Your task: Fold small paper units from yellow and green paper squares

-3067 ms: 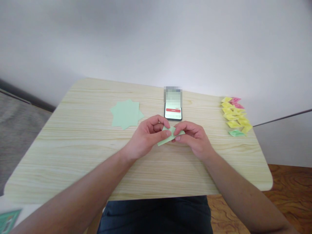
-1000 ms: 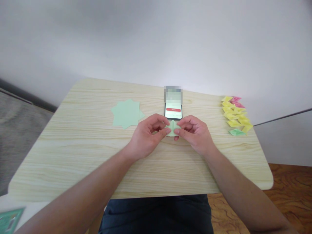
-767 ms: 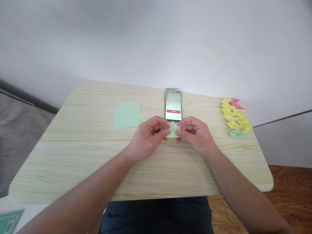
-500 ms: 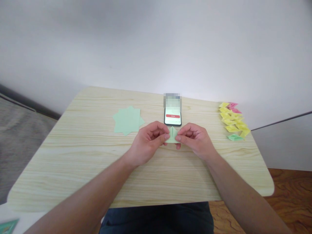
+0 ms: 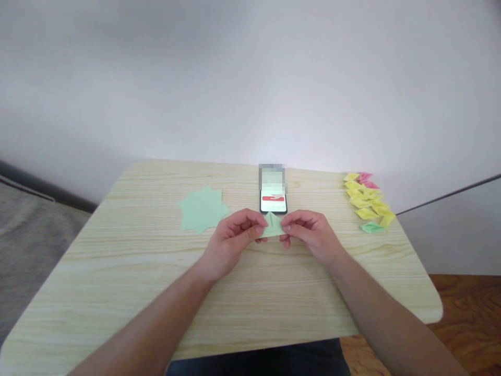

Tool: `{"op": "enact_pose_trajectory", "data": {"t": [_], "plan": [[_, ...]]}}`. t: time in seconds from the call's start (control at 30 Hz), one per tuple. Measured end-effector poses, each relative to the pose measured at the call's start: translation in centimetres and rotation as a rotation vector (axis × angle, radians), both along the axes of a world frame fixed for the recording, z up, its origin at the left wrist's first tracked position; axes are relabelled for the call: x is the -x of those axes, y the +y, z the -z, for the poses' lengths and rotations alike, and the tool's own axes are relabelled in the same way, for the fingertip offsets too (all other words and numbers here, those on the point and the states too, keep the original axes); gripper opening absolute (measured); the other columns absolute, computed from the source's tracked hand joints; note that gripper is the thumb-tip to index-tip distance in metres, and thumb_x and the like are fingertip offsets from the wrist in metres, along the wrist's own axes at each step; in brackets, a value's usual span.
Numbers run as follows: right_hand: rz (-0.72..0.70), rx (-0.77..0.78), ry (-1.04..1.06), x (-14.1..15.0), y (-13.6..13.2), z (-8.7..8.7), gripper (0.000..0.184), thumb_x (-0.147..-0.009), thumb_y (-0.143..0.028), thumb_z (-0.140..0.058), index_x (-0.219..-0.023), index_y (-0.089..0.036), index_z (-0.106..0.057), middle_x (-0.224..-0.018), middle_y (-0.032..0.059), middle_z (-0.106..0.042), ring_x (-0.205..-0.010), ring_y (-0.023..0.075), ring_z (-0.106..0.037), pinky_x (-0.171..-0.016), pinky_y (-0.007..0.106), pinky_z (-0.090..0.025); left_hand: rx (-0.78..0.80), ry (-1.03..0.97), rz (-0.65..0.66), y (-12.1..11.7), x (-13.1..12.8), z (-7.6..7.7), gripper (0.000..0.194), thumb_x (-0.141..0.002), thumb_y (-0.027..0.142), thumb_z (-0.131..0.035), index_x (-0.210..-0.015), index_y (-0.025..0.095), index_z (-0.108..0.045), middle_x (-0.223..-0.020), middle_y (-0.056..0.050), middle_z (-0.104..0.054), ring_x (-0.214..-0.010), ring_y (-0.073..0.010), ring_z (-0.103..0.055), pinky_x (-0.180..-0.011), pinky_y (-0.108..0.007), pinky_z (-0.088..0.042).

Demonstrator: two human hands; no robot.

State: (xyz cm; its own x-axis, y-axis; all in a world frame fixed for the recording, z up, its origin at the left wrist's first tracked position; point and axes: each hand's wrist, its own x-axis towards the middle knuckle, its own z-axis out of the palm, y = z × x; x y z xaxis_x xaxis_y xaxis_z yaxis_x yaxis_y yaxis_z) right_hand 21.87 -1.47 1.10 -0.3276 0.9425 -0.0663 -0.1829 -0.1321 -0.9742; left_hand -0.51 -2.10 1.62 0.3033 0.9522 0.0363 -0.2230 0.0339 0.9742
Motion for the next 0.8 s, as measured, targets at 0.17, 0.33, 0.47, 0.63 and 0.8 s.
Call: {"op": "enact_pose_trajectory", "data": {"t": [0.17, 0.33, 0.47, 0.63, 0.8], "plan": [[0.025, 0.096, 0.053, 0.03, 0.15, 0.64, 0.015, -0.081, -0.025, -0.082, -0.093, -0.019, -0.078, -0.073, 0.0041, -0.077, -0.061, 0.0148, -0.071, -0.062, 0.027, -0.058, -0.059, 0.09, 0.015, -0.24, 0.37, 0.17, 0.01, -0.086, 0.02, -0.074, -0.096, 0.02, -0.072, -0.089, -0.001, -0.067, -0.083, -0.0128, -0.059, -0.075, -0.024, -0.049], [0.014, 0.226, 0.116, 0.23, 0.26, 0.35, 0.015, -0.078, -0.021, -0.082, -0.091, -0.017, -0.078, -0.07, 0.0035, -0.076, -0.058, 0.0134, -0.069, -0.058, 0.024, -0.056, -0.289, 0.322, -0.105, -0.76, 0.03, 0.16, 0.015, -0.083, 0.016, -0.076, -0.097, 0.022, -0.073, -0.093, -0.002, -0.069, -0.089, -0.0149, -0.06, -0.083, -0.028, -0.048], [-0.014, 0.313, 0.125, 0.31, 0.19, 0.07, 0.014, -0.077, -0.02, -0.081, -0.089, -0.015, -0.078, -0.069, 0.0031, -0.075, -0.055, 0.0119, -0.067, -0.057, 0.023, -0.055, -0.497, 0.422, -0.165, -0.76, -0.11, 0.3, 0.009, -0.085, 0.017, -0.076, -0.093, 0.022, -0.076, -0.085, -0.002, -0.068, -0.08, -0.0142, -0.061, -0.073, -0.028, -0.048], [-0.045, 0.342, 0.134, 0.23, 0.09, -0.17, 0.011, -0.078, -0.019, -0.078, -0.088, -0.015, -0.078, -0.069, 0.0034, -0.075, -0.052, 0.0117, -0.065, -0.058, 0.024, -0.056, -0.538, 0.462, -0.21, -0.67, 0.02, 0.26, 0.013, -0.085, 0.02, -0.077, -0.098, 0.023, -0.078, -0.082, -0.002, -0.067, -0.073, -0.0129, -0.058, -0.066, -0.028, -0.047], [-0.088, 0.231, 0.107, -0.06, -0.01, -0.34, 0.016, -0.083, -0.03, -0.077, -0.092, -0.017, -0.078, -0.071, 0.004, -0.074, -0.057, 0.0145, -0.066, -0.058, 0.028, -0.054, -0.437, 0.504, -0.245, -0.73, 0.1, 0.2, 0.006, -0.087, 0.026, -0.076, -0.092, 0.023, -0.078, -0.078, -0.001, -0.066, -0.071, -0.0131, -0.055, -0.068, -0.029, -0.045]]}}
